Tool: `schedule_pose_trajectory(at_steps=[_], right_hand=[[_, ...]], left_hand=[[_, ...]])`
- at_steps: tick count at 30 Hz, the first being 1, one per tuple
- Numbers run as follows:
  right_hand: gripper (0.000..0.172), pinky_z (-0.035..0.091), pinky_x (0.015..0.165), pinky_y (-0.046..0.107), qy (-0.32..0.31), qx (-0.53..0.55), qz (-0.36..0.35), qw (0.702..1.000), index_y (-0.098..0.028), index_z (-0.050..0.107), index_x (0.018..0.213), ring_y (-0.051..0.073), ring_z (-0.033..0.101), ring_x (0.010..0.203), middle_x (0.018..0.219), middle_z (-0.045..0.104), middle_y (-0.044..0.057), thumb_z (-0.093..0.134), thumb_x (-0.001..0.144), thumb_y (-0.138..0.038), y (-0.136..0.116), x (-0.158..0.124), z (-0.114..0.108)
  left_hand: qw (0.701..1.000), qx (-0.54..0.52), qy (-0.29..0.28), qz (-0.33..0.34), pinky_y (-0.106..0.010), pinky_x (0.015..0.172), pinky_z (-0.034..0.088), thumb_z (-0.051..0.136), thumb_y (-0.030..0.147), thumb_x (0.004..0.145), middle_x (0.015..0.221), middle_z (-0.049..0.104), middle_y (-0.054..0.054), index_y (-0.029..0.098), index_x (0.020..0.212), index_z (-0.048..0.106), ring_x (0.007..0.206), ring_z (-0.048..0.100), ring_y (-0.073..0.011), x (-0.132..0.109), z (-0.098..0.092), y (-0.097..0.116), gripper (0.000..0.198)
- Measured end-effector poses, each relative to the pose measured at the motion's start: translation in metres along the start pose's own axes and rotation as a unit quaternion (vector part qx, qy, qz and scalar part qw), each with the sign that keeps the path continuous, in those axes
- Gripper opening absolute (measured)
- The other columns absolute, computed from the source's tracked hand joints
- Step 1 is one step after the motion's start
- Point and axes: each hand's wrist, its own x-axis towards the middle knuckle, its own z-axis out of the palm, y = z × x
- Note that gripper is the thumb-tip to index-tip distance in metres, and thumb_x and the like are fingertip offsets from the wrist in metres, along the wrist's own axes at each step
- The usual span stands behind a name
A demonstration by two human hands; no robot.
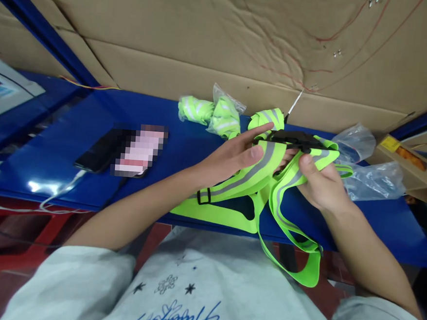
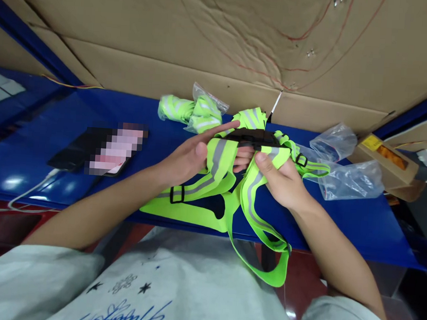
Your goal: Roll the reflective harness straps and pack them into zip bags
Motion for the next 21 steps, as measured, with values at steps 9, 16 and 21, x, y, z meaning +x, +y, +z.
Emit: schedule_pose_trajectory(at_steps=[9,16,21], right_hand=[[0.049,0.062,0.106,0.05,-0.053,-0.067,0.0,0.996,-0.03,0.077,0.119,0.028,0.075,0.117,0.108,0.08,0.005,0.055,0.103,-0.07,0.012,-0.003,0.007],[0.049,0.062,0.082,0.048,0.097,-0.319,-0.097,0.938,-0.027,0.07,0.079,0.027,0.068,0.078,0.07,0.064,0.005,0.05,0.106,-0.062,0.003,-0.006,0.004],[0.05,0.06,0.082,0.048,0.102,-0.289,-0.102,0.946,-0.027,0.071,0.091,0.027,0.067,0.082,0.081,0.068,0.006,0.045,0.107,-0.066,0.011,-0.003,0.007]], left_hand=[[0.995,-0.095,0.018,-0.03,-0.041,0.107,0.061,0.075,0.053,0.096,0.114,0.082,-0.006,0.021,0.111,0.08,0.116,0.076,-0.0251,-0.001,0.016,-0.02,0.036],[0.996,0.013,0.081,-0.044,-0.04,0.094,0.063,0.072,0.046,0.097,0.096,0.083,-0.004,0.019,0.09,0.079,0.102,0.078,-0.027,-0.008,0.01,-0.019,0.029],[0.996,-0.059,0.06,-0.029,-0.037,0.109,0.058,0.077,0.05,0.095,0.118,0.083,-0.007,0.017,0.114,0.08,0.12,0.075,-0.0258,-0.005,0.017,-0.016,0.038]])
